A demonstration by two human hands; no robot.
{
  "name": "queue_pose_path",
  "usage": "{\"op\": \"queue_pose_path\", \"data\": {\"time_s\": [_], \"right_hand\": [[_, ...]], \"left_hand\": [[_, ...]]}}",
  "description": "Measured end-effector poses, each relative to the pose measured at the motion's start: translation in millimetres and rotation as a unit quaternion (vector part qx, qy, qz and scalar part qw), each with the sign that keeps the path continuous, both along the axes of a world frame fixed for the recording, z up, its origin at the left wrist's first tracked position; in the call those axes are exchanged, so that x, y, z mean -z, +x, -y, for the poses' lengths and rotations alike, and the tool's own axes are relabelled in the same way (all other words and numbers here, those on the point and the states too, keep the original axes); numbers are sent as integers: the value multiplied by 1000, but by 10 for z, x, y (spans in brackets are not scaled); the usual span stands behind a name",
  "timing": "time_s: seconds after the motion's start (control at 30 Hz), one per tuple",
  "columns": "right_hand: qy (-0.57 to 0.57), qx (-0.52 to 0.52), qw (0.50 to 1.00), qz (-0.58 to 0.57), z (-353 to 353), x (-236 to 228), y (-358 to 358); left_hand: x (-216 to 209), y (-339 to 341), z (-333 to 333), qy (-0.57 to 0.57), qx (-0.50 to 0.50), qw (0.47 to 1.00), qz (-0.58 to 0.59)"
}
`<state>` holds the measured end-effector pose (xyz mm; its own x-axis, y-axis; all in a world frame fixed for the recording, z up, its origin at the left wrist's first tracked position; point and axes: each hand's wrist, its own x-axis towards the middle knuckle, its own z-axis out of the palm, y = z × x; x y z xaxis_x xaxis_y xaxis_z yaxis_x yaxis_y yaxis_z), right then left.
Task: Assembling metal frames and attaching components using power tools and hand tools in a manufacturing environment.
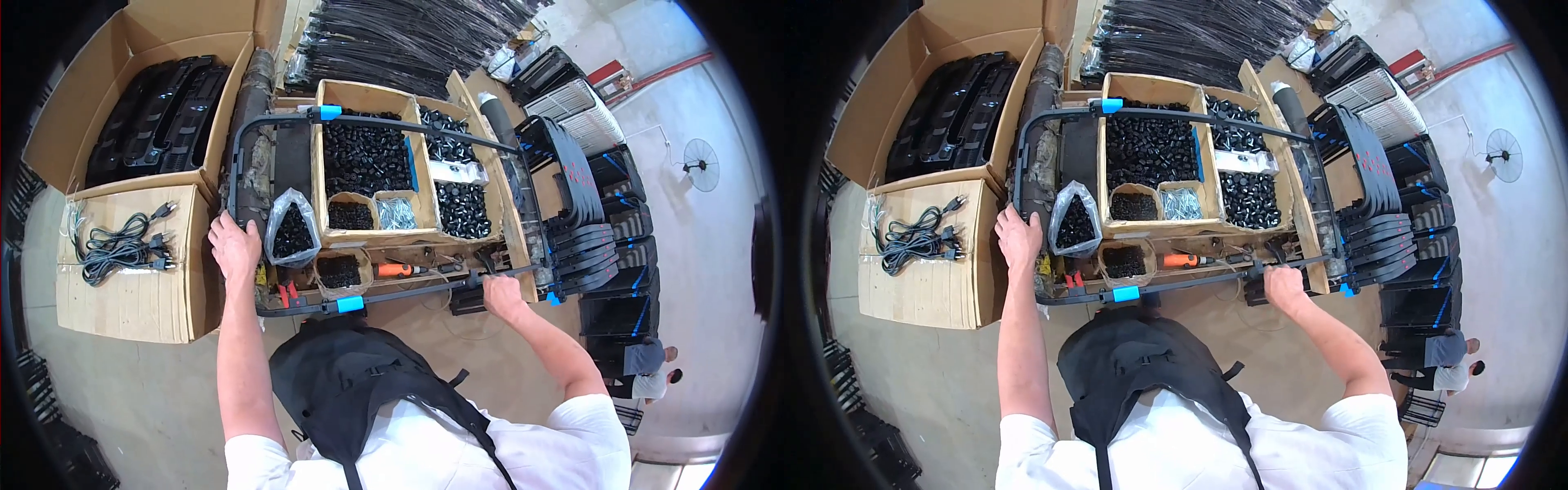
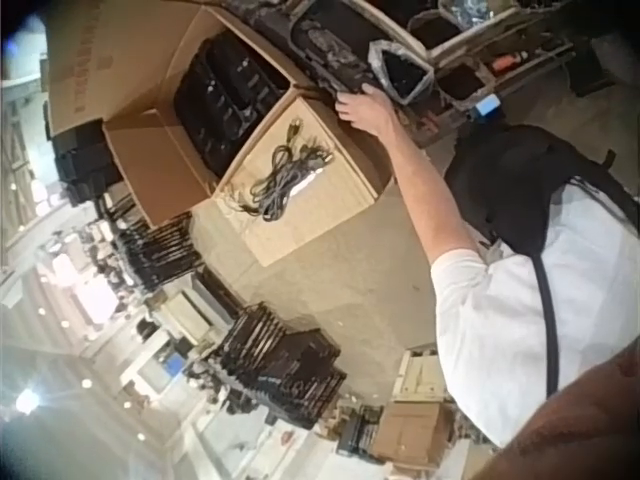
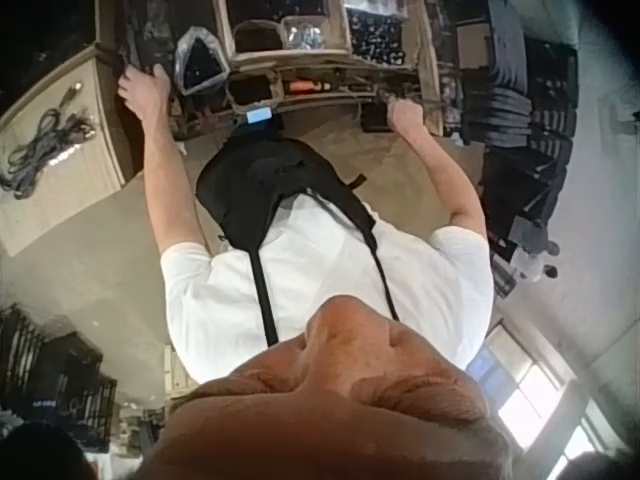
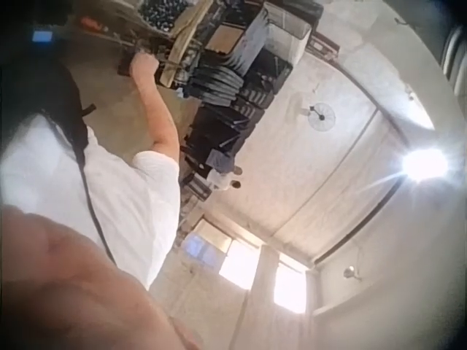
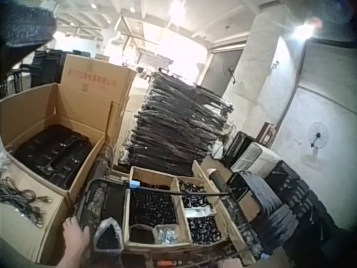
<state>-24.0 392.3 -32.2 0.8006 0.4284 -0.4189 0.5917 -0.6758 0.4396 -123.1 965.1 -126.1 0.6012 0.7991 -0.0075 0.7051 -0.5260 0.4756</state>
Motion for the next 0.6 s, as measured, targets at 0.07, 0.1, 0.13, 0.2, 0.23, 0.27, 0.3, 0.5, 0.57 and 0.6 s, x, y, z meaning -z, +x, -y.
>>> {"op": "queue_pose_path", "data": {"time_s": [0.07, 0.1, 0.13, 0.2, 0.23, 0.27, 0.3, 0.5, 0.57, 0.6], "right_hand": [[154, -82, 984, 44, -568, -290, -121], [191, -118, 973, 47, -831, -455, -176], [192, -114, 973, 49, -814, -441, -172], [87, -125, 988, -3, -674, -344, -125], [-33, -43, 998, -16, -525, -242, -85], [-106, 5, 991, -78, -165, -73, 64], [-78, 0, 996, -41, -156, -19, 0], [102, -119, 987, 24, -691, -235, -257], [-58, -30, 998, 26, -382, -1, -177], [-127, 12, 989, -75, -328, -98, -51]], "left_hand": [[-21, -90, -5, 21, -6, 1000, -10], [-9, -125, -7, 22, -5, 1000, -12], [-2, -103, -8, 17, -7, 1000, -10], [4, -77, -20, 14, -6, 1000, -6], [14, -88, -22, 14, -3, 1000, -4], [-7, -61, -10, 13, 1, 1000, 2], [-3, -71, -21, 15, -4, 1000, 1], [-11, -105, 14, 9, -9, 1000, -8], [-4, -82, 28, 8, 3, 1000, 0], [6, -92, 12, 6, 1, 1000, 2]]}}
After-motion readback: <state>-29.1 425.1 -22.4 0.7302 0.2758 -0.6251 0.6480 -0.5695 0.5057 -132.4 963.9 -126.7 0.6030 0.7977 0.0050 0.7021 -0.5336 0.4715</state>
